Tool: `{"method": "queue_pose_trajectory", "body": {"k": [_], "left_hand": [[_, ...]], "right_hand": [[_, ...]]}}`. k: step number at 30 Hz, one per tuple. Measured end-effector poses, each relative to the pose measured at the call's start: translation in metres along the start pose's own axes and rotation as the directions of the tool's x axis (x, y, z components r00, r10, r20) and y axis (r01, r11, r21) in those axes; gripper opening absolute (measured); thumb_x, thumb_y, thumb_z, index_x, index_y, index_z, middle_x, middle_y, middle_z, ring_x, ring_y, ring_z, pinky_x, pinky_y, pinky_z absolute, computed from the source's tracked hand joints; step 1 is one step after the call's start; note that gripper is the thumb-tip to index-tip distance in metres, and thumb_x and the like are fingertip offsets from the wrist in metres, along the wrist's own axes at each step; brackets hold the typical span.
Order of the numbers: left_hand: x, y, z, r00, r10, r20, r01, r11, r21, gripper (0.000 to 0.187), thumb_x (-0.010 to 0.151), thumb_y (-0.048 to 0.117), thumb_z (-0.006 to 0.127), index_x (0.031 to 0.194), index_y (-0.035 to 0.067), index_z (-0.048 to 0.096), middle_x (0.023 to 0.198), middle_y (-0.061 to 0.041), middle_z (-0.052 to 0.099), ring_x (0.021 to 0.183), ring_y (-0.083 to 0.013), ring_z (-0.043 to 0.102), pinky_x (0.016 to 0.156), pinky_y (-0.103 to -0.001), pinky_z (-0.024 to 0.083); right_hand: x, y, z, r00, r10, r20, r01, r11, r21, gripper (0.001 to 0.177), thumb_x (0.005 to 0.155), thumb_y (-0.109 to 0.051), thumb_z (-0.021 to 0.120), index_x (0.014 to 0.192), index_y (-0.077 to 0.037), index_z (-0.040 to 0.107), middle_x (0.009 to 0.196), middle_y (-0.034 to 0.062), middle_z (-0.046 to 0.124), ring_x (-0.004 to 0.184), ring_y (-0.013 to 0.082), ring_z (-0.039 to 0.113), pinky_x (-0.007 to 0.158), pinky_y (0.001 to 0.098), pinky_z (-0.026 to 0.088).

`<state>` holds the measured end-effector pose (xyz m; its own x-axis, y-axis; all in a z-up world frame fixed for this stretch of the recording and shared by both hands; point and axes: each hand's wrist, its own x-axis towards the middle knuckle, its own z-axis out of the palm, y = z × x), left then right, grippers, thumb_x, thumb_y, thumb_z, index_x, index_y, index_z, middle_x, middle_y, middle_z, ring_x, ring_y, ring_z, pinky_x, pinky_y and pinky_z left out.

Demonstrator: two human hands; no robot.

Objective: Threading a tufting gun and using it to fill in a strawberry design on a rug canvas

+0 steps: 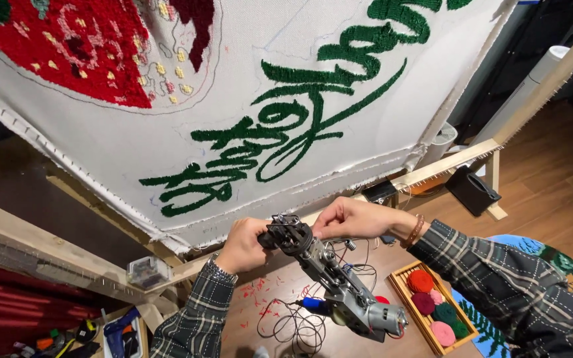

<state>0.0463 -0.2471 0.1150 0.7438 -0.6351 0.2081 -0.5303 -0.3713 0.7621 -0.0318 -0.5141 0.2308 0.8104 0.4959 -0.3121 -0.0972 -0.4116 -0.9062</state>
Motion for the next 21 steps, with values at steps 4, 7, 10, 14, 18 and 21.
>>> {"method": "queue_pose_trajectory", "body": {"k": [4, 7, 10, 14, 18, 21], "left_hand": [[-0.004, -0.020, 0.010, 1.000, 0.000, 0.007, 0.000, 1.000, 0.027, 0.018, 0.061, 0.017, 0.078, 0.057, 0.017, 0.060, 0.046, 0.001, 0.055, 0.051, -0.0285, 0.063, 0.058, -0.026, 0.047], [-0.010, -0.010, 0.010, 1.000, -0.014, 0.017, 0.013, 0.998, 0.067, 0.017, 0.062, 0.019, 0.079, 0.060, 0.016, 0.062, 0.048, -0.002, 0.058, 0.056, -0.0358, 0.065, 0.060, -0.030, 0.050], [-0.015, 0.001, 0.008, 1.000, -0.018, 0.013, 0.017, 0.999, 0.041, 0.021, 0.064, 0.025, 0.083, 0.064, 0.016, 0.064, 0.051, -0.002, 0.060, 0.057, -0.0341, 0.065, 0.062, -0.034, 0.051], [-0.028, -0.017, 0.009, 0.994, -0.106, -0.038, 0.105, 0.994, -0.024, 0.017, 0.063, 0.021, 0.085, 0.069, 0.015, 0.070, 0.058, -0.003, 0.070, 0.066, -0.0338, 0.073, 0.067, -0.035, 0.055], [-0.038, -0.013, -0.007, 0.978, -0.192, -0.084, 0.191, 0.981, -0.025, 0.016, 0.063, 0.020, 0.085, 0.071, 0.015, 0.073, 0.061, -0.005, 0.072, 0.070, -0.0307, 0.075, 0.068, -0.036, 0.057], [-0.042, -0.005, -0.017, 0.959, -0.256, -0.118, 0.258, 0.966, 0.000, 0.014, 0.063, 0.017, 0.083, 0.073, 0.014, 0.074, 0.061, -0.002, 0.072, 0.071, -0.0309, 0.075, 0.071, -0.035, 0.058]], "right_hand": [[-0.004, 0.007, 0.007, 1.000, -0.003, -0.013, 0.004, 1.000, 0.015, 0.013, 0.097, -0.009, 0.073, 0.092, -0.005, 0.084, 0.054, -0.0092, 0.053, 0.056, 0.0025, 0.046, 0.056, 0.0170, 0.037], [-0.008, 0.017, 0.010, 0.998, 0.005, -0.056, -0.003, 0.999, 0.034, 0.013, 0.097, -0.012, 0.075, 0.090, -0.005, 0.085, 0.055, -0.0100, 0.052, 0.057, 0.0014, 0.044, 0.056, 0.0167, 0.034], [-0.015, 0.023, 0.010, 0.995, 0.027, -0.095, -0.022, 0.998, 0.054, 0.010, 0.096, -0.011, 0.076, 0.093, -0.005, 0.084, 0.053, -0.0109, 0.046, 0.054, 0.0007, 0.042, 0.055, 0.0165, 0.034], [-0.025, 0.051, 0.007, 0.966, 0.072, -0.250, 0.013, 0.946, 0.323, 0.014, 0.098, -0.007, 0.070, 0.100, 0.002, 0.081, 0.061, 0.0008, 0.054, 0.057, 0.0072, 0.050, 0.051, 0.0185, 0.037], [-0.027, 0.089, 0.007, 0.930, 0.099, -0.353, 0.123, 0.823, 0.554, 0.015, 0.099, -0.007, 0.069, 0.104, 0.004, 0.078, 0.063, -0.0009, 0.048, 0.058, 0.0059, 0.047, 0.051, 0.0168, 0.034], [-0.026, 0.096, 0.008, 0.935, 0.093, -0.343, 0.133, 0.804, 0.580, 0.022, 0.101, -0.012, 0.066, 0.116, 0.003, 0.076, 0.055, -0.0039, 0.036, 0.049, 0.0045, 0.033, 0.047, 0.0177, 0.025]]}}
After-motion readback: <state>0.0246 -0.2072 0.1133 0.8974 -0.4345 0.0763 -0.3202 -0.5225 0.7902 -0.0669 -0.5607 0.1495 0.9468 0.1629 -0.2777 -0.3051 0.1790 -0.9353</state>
